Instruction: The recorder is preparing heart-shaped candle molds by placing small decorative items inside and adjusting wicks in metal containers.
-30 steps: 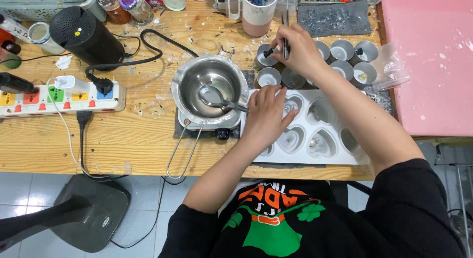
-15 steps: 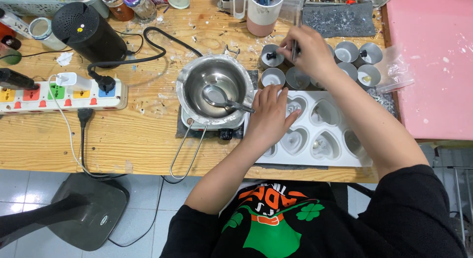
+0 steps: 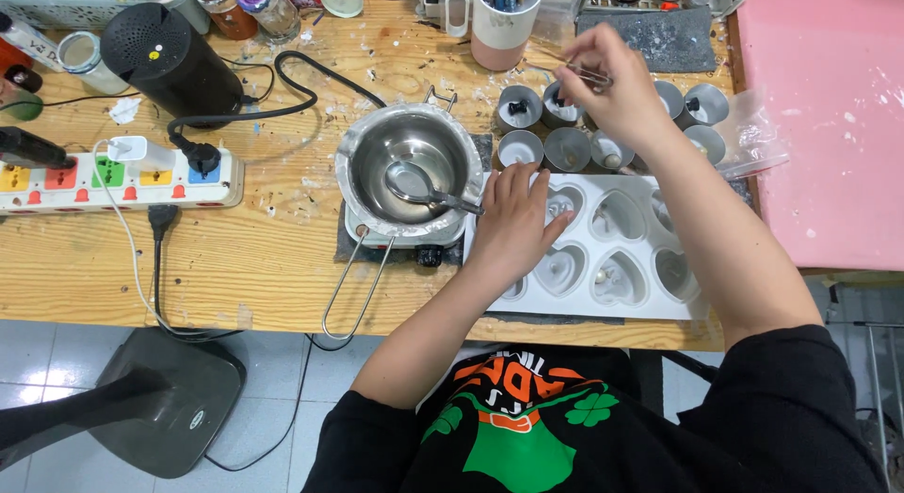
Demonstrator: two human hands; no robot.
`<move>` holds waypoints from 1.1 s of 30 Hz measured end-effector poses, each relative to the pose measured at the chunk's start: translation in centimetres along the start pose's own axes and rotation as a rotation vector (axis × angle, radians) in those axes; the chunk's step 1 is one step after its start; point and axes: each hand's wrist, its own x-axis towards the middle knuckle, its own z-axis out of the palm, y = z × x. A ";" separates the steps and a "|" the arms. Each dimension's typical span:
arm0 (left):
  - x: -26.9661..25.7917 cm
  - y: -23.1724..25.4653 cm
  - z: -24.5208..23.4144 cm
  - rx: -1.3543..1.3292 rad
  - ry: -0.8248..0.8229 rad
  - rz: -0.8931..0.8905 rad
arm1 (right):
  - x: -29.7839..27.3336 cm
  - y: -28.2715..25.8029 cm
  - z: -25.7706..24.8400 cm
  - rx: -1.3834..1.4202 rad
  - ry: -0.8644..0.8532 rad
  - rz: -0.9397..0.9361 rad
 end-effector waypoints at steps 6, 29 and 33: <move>0.1 -0.3 0.3 -0.012 -0.004 -0.004 | 0.5 3.0 1.5 -0.252 0.121 -0.140; 0.0 -0.4 0.4 -0.010 -0.006 0.000 | 0.9 1.7 4.0 -0.355 0.046 -0.215; 0.0 -0.5 0.6 -0.006 -0.006 0.006 | 1.1 2.3 4.2 -0.371 0.039 -0.291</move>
